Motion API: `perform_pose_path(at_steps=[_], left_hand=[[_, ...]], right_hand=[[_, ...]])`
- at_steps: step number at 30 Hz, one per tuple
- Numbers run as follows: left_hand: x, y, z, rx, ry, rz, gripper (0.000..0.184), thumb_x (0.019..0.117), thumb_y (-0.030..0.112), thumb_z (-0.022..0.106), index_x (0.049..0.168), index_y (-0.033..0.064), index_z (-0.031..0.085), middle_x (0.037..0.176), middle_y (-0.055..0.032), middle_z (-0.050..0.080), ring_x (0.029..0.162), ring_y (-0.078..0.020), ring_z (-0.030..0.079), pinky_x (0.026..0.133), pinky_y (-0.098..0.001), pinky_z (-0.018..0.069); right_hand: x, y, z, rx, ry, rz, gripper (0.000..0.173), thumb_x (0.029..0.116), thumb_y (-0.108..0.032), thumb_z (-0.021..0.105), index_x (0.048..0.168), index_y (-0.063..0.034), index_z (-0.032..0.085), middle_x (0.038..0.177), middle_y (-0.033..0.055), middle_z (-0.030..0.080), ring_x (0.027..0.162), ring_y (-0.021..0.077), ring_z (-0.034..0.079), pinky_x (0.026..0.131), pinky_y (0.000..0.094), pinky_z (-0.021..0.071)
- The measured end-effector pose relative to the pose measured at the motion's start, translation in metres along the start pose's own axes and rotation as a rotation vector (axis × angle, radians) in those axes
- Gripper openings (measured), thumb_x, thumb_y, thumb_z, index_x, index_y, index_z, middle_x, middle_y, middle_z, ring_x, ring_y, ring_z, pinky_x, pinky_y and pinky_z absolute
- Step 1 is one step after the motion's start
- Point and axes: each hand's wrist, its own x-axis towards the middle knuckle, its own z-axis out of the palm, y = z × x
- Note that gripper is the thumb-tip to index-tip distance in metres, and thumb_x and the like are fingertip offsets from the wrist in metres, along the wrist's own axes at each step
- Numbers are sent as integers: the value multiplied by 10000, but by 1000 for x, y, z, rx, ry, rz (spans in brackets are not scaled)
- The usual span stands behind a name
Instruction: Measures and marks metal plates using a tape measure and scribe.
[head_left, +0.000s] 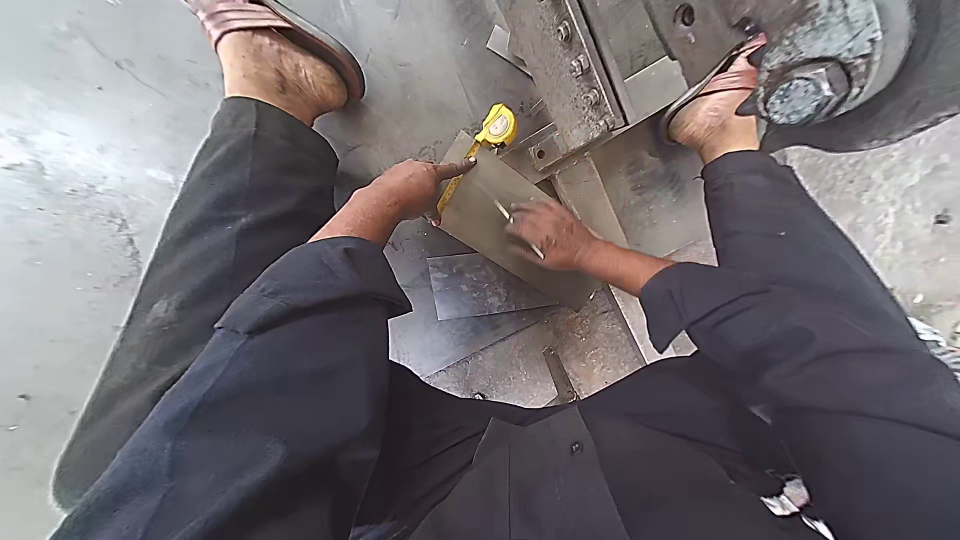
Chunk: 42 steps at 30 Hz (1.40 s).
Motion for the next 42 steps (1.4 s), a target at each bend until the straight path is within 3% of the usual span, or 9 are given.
perform_pose_path(at_steps=[2,5,7,9,12,17,21,28,42], left_hand=[[1,1,3,-8,4,5,1199,697,84,947,1617,453,271,1380,-276,597,1220,-526,588,975,-718,461],[0,0,5,-6,21,3,1193,696,73,942,1613,454,280,1362,-270,608,1214,-513,597,971,-705,470],[-3,1,5,-14,21,0,1186,699,57,936,1614,442,286,1398,-279,582,1236,-523,579,988,-708,460],[-2,1,4,-15,28,1,1189,696,55,938,1618,429,286,1402,-290,571,1228,-533,579,979,-713,463],[1,2,5,-2,29,8,1191,697,68,942,1621,424,281,1360,-302,589,1210,-538,584,970,-712,466],[-5,2,3,-22,22,8,1153,710,50,926,1613,416,310,1366,-297,588,1224,-530,582,984,-707,463],[-3,5,-4,17,-24,26,1157,715,47,925,1625,382,295,1335,-291,612,1208,-524,594,991,-694,465],[-3,4,-7,37,-43,24,1172,720,41,919,1629,400,271,1352,-282,607,1209,-517,597,985,-684,472],[0,1,-4,43,-38,28,1175,725,64,922,1629,418,260,1358,-272,609,1204,-510,603,981,-685,474]], right_hand=[[-23,-14,14,-40,-37,-50,467,982,-516,613,1232,-136,721,1323,91,698,1389,328,542,1185,582,372],[-42,-14,34,-27,-61,-62,456,994,-515,602,1232,-142,709,1346,78,692,1422,314,517,1202,576,356],[-41,-12,34,42,28,-22,378,1032,-430,572,1174,-120,735,1243,78,737,1339,295,597,1174,516,418],[-27,-8,22,142,148,98,328,1054,-338,557,1161,-97,750,1136,83,750,1176,260,676,1066,424,518],[16,1,-10,276,251,276,338,1067,-257,529,1280,-87,730,1088,119,745,1089,286,675,990,430,525],[81,21,-36,487,170,366,399,1093,-215,420,1386,-90,661,1262,117,729,1205,232,674,1087,430,482],[87,35,-23,626,205,417,335,1076,-243,496,1267,-95,729,1129,72,768,1046,147,720,985,386,546],[84,40,-13,599,279,368,309,1051,-230,531,1206,-89,759,1127,82,766,1070,149,710,993,372,536],[82,43,-11,610,239,350,330,1053,-225,519,1257,-92,741,1169,73,766,1114,151,706,1032,401,516]])
